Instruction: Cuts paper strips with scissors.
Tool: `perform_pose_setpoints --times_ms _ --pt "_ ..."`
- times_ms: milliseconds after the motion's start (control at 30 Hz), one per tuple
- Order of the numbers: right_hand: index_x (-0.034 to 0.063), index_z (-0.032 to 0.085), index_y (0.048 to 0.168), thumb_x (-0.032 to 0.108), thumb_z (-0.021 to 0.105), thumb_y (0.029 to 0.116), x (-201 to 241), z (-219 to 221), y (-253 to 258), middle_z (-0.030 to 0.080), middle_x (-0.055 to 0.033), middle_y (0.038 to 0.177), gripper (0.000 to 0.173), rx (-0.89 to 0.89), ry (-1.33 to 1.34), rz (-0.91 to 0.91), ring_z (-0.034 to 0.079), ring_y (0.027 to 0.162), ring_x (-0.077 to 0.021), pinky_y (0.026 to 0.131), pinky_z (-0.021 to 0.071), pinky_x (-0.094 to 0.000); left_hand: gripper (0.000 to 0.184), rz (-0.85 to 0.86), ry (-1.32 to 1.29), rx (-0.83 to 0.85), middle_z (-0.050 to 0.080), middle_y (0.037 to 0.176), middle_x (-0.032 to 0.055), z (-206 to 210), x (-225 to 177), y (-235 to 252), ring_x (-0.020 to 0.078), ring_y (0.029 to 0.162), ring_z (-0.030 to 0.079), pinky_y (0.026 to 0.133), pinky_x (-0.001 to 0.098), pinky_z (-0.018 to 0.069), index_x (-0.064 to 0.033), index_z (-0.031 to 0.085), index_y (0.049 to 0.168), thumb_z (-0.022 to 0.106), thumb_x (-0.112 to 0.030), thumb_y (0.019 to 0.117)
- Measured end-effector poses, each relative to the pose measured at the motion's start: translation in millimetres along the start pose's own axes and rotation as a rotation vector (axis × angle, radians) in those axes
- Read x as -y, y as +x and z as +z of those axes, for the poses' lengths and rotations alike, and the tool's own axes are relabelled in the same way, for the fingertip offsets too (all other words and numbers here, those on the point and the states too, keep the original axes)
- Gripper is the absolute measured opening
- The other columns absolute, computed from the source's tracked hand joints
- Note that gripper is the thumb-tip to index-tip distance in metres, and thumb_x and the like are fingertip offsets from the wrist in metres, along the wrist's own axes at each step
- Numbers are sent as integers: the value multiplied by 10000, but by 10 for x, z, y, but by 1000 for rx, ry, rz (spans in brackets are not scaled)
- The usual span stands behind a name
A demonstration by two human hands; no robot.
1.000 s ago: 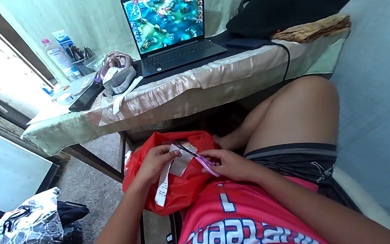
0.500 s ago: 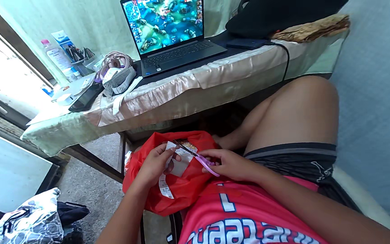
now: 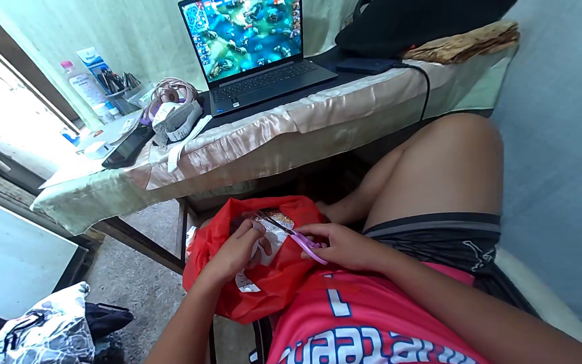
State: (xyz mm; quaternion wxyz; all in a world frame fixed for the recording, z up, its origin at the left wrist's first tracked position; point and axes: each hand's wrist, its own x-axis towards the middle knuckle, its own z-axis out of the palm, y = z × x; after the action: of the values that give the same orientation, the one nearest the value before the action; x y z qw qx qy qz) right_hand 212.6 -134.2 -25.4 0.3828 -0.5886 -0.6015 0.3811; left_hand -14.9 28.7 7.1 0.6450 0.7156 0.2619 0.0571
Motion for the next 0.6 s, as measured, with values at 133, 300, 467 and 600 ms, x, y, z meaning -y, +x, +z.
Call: perform_pose_setpoints --times_ms 133,300,467,600 --pt "143 608 1401 293 726 961 -7 -1 9 701 -14 1193 479 7 -11 -2 677 990 -52 884 566 -247 291 14 14 7 681 859 49 3 2 6 57 471 456 428 197 363 -91 482 1239 279 -236 1089" --pt "143 609 1401 288 727 963 -12 -2 6 705 -10 1183 476 9 -2 -4 680 978 -51 873 570 -241 319 74 102 -1 692 957 50 -11 -17 13 105 561 595 498 245 521 -60 635 1125 384 -256 1119" --pt "148 613 1396 291 728 963 -15 2 4 704 -10 1187 470 13 2 3 681 985 -54 880 573 -249 269 104 184 4 698 893 7 -37 -8 18 63 565 550 495 208 448 -88 691 1178 489 -245 1093" --pt "147 609 1401 307 728 962 -14 6 2 700 -10 1194 482 14 -7 12 679 987 -53 885 570 -250 265 41 134 -15 662 838 12 -28 -29 7 48 521 462 452 191 338 -102 627 1200 412 -215 1093"
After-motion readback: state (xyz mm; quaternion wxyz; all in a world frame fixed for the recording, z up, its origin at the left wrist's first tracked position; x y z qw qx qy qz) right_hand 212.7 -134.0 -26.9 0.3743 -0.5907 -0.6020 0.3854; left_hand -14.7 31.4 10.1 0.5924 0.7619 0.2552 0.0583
